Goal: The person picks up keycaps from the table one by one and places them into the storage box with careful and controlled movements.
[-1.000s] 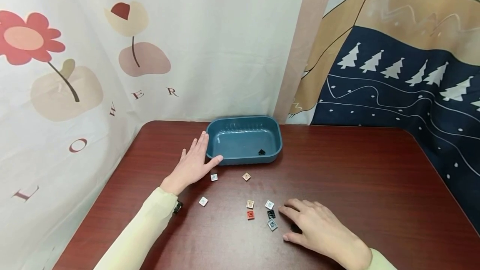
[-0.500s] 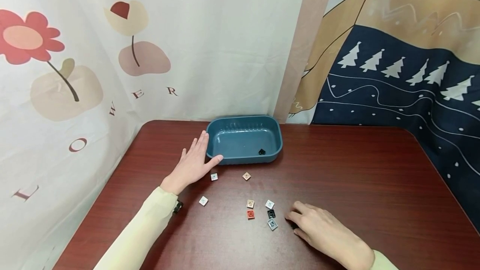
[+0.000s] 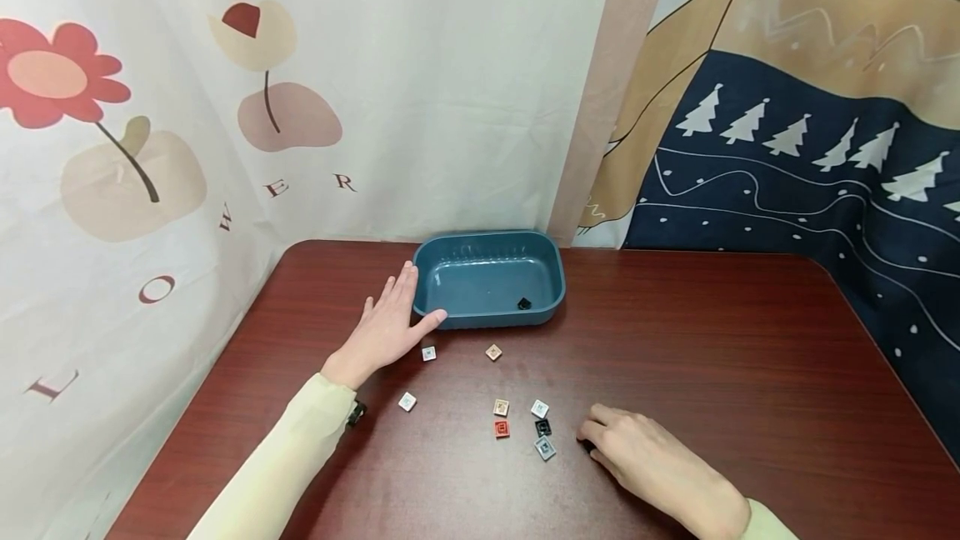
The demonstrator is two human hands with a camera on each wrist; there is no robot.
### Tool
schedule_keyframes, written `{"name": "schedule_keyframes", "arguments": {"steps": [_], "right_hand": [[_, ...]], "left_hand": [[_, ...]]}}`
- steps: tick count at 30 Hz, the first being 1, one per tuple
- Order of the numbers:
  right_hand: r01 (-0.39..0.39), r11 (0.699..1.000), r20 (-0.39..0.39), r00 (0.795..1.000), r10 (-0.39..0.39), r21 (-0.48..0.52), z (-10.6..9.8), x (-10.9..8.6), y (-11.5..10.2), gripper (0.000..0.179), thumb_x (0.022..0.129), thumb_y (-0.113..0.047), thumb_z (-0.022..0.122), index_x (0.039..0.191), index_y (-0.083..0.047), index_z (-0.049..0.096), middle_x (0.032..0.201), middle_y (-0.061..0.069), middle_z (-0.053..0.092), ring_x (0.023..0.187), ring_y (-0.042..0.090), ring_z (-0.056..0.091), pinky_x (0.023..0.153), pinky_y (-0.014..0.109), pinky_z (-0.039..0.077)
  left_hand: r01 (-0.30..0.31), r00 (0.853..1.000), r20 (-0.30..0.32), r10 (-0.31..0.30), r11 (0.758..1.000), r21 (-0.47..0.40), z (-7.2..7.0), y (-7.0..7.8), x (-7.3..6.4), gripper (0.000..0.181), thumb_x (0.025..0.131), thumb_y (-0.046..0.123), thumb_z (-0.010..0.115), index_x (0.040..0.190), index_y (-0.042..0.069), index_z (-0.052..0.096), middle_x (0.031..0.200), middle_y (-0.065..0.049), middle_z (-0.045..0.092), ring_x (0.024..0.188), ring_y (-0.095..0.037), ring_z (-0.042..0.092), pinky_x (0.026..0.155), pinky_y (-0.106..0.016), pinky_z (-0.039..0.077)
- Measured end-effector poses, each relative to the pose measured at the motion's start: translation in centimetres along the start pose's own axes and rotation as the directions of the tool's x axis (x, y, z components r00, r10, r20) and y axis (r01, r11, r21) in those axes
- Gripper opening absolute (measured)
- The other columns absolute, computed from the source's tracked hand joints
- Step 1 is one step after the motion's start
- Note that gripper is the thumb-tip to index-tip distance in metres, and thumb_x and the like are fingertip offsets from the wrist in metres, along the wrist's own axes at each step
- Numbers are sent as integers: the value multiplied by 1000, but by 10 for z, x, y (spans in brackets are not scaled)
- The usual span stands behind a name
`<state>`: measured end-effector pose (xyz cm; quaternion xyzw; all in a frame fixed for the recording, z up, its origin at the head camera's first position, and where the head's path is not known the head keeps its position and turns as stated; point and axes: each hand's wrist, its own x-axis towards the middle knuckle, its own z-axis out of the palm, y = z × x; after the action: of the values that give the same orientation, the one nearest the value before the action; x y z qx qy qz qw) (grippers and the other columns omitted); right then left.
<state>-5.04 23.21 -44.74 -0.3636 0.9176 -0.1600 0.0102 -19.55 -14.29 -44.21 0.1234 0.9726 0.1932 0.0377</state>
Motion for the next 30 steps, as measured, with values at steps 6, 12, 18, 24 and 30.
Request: {"name": "schedule_keyframes", "arguments": {"steps": [6,12,18,24,30], "right_hand": [[12,1000,-39,999,-12,-3,-1,2,2,25,83,-2,84,102,-16,76,91,-11,59,74,-4,57,62,20,53],[10,1000,-95,995,-10,5,-6,7,4,26,83,-3,85,105,-14,76,93,-10,59,75,-4,58,65,17,53],[42,999,-210,977,-43,-7,-11,14,5,33,79,-2,87,108,-15,75,100,-10,62,80,-2,61,70,16,54],[31,998,-267,963,-44,-54,-17,23,5,38,77,-2,89,110,-14,75,104,-8,63,85,2,64,75,21,58],[18,998,-311,950,-38,-68,-23,34,7,38,76,-2,90,111,-12,76,107,-7,65,88,3,65,76,23,58]], "left_hand": [[3,1000,-2,-3,1000,2,0,-1,0,105,97,78,41,167,8,8,174,-7,2,157,-41,13,118,-71,15],[0,1000,-1,0,1000,-3,-1,1,0,104,97,77,42,167,9,8,174,-7,3,157,-41,13,118,-71,14],[-2,1000,-7,2,1000,-8,0,2,1,102,98,74,45,167,8,9,174,-7,4,157,-41,13,118,-71,14],[-5,1000,-2,5,1000,-3,0,1,2,105,96,79,40,167,9,6,174,-6,2,157,-41,13,118,-71,14],[-2,1000,0,2,1000,-4,1,-1,1,106,96,79,40,167,8,7,174,-7,2,157,-42,13,118,-71,14]]}}
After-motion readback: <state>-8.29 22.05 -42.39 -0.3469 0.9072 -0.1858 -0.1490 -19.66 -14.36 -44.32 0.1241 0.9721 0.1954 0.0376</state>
